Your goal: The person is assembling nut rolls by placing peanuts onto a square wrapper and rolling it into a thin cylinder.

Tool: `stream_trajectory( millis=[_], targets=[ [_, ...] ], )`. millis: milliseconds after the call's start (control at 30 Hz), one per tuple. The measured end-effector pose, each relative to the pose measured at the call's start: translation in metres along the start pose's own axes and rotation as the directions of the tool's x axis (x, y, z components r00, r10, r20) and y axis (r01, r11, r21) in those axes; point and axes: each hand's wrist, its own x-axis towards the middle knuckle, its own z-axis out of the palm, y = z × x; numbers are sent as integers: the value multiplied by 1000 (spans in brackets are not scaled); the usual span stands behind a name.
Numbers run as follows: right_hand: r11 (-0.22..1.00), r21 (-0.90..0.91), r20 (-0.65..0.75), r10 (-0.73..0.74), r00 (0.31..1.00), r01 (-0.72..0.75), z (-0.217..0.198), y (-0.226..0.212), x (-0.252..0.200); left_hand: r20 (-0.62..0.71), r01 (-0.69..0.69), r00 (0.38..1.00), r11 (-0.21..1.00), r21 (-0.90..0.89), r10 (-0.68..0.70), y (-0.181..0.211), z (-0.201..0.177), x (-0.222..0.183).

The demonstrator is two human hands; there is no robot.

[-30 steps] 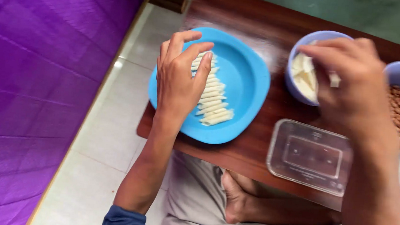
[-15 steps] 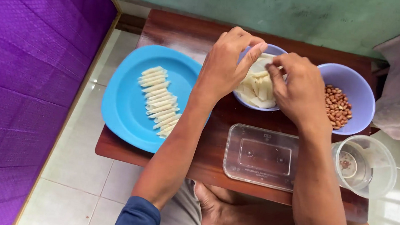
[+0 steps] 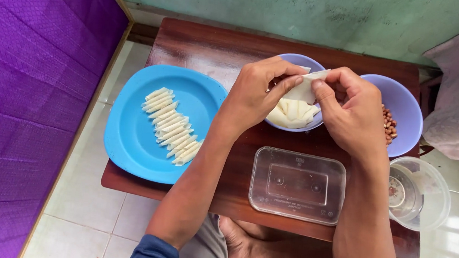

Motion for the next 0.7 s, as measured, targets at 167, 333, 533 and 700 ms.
stream_trajectory(
  millis=[167,333,533,700],
  targets=[
    [993,122,-12,-9,1000,10,1,-17,-1,16,11,1000,999,-38,-10,8,-2,-3],
    [991,123,-121,-42,992,57,5,-16,-1,35,35,999,996,-80,-32,10,-5,-5],
    [986,119,-171,-99,980,121,4,-13,1,-22,30,999,996,-80,-32,12,-4,-7],
    [976,182,-67,-108,992,119,2,-31,0,-93,-12,996,992,-123,0,14,-3,-5]
  ],
)
